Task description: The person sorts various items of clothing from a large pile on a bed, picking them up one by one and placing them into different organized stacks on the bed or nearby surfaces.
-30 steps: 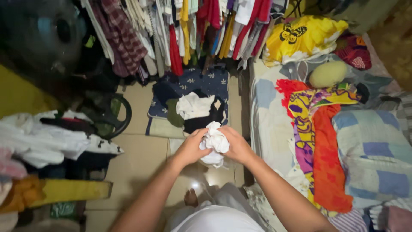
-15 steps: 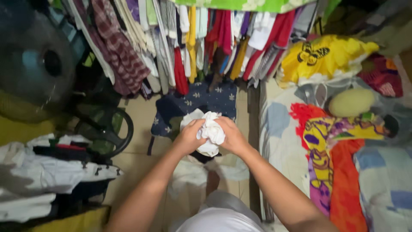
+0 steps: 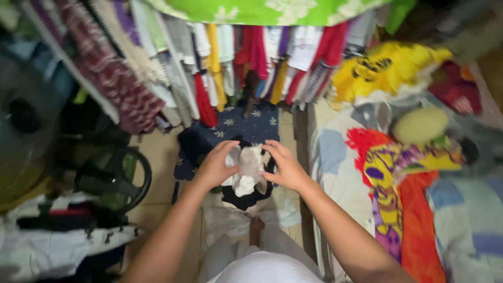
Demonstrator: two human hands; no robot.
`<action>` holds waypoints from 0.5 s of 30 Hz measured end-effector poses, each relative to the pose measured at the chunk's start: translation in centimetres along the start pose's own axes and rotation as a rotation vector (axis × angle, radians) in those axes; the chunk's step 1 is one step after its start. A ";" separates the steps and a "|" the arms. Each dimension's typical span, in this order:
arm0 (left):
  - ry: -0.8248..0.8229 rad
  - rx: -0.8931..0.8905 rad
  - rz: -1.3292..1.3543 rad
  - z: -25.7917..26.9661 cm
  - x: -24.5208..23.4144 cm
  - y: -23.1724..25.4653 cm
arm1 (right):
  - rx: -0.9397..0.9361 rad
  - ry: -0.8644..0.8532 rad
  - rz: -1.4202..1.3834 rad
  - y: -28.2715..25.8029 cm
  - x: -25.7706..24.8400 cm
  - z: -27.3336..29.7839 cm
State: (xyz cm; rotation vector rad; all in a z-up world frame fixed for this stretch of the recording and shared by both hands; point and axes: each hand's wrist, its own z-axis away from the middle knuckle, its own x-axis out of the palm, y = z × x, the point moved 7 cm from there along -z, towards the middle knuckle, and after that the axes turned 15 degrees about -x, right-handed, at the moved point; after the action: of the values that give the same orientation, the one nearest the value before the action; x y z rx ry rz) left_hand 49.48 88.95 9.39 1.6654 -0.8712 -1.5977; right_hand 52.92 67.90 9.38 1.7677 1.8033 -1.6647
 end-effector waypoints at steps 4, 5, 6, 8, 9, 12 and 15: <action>-0.110 0.007 0.057 0.4 0.8 -0.3 | 0.145 0.094 0.096 -0.7 -1.7 5.1; -0.126 0.027 0.049 0.8 1.4 -0.3 | 0.191 0.122 0.110 -1.3 -2.0 7.0; -0.141 0.051 0.040 1.2 1.9 -0.2 | 0.235 0.155 0.126 -2.1 -2.3 8.7; -0.213 0.061 0.051 2.1 3.4 -0.2 | 0.315 0.224 0.169 -4.0 -2.7 12.2; -0.271 0.045 0.068 2.7 4.4 -0.2 | 0.352 0.260 0.196 -5.1 -2.7 14.0; -0.395 0.135 0.052 4.1 6.2 0.1 | 0.464 0.337 0.294 -8.3 -2.0 18.6; -0.457 0.282 0.073 5.6 7.7 1.3 | 0.611 0.421 0.312 -11.9 -1.0 23.4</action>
State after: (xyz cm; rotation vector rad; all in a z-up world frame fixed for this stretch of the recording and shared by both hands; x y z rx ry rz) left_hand 44.12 81.71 5.98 1.4433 -1.4269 -1.9089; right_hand 30.78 53.79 7.94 2.6529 1.0780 -1.9418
